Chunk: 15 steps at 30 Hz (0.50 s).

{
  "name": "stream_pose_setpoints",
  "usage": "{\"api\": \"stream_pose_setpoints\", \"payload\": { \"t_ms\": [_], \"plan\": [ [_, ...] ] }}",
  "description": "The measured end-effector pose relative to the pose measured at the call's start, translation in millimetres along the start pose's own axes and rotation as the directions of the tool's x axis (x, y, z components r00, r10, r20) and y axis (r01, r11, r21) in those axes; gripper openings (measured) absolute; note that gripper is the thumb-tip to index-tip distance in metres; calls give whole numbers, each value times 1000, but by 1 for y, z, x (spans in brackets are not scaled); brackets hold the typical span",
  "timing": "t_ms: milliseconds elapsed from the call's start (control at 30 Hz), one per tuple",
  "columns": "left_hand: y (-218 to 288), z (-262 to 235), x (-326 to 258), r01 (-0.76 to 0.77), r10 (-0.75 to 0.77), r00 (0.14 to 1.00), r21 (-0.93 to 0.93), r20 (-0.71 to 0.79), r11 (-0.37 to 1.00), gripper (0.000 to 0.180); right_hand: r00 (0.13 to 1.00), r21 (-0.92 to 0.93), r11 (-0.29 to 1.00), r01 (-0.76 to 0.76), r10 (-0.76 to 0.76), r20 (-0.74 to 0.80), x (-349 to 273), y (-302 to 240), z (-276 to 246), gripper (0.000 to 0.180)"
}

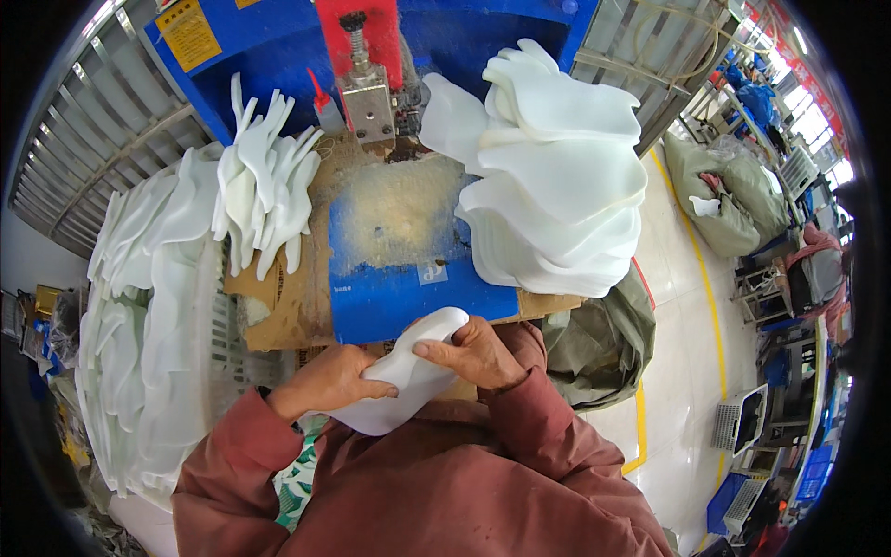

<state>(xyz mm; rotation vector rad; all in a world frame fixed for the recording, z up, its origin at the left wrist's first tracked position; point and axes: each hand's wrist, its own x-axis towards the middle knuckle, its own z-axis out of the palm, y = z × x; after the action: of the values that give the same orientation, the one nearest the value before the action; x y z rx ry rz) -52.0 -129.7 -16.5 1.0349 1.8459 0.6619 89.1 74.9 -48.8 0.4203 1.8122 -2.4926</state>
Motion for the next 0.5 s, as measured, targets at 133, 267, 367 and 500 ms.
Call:
{"api": "stream_pose_setpoints", "payload": {
  "t_ms": [133, 267, 367, 500],
  "plan": [
    [0, -5, 5, 50, -38, 991, -92, 131, 995, 37, 998, -145, 988, -62, 66, 23, 13, -3, -5, 27],
    [-1, -12, 5, 160, -131, 982, -225, 138, 961, 42, 991, 25, 995, -92, 89, 97, 12, -12, -14, 40],
    [-6, -15, 4, 231, -207, 973, -346, 106, 909, 44, 990, 43, 993, -113, 109, 87, 5, -18, -25, 50],
    [-14, -17, 1, 231, -255, 966, -534, 31, 813, 46, 985, 71, 990, -120, 110, 134, -1, -5, -21, 46]
  ]
}}
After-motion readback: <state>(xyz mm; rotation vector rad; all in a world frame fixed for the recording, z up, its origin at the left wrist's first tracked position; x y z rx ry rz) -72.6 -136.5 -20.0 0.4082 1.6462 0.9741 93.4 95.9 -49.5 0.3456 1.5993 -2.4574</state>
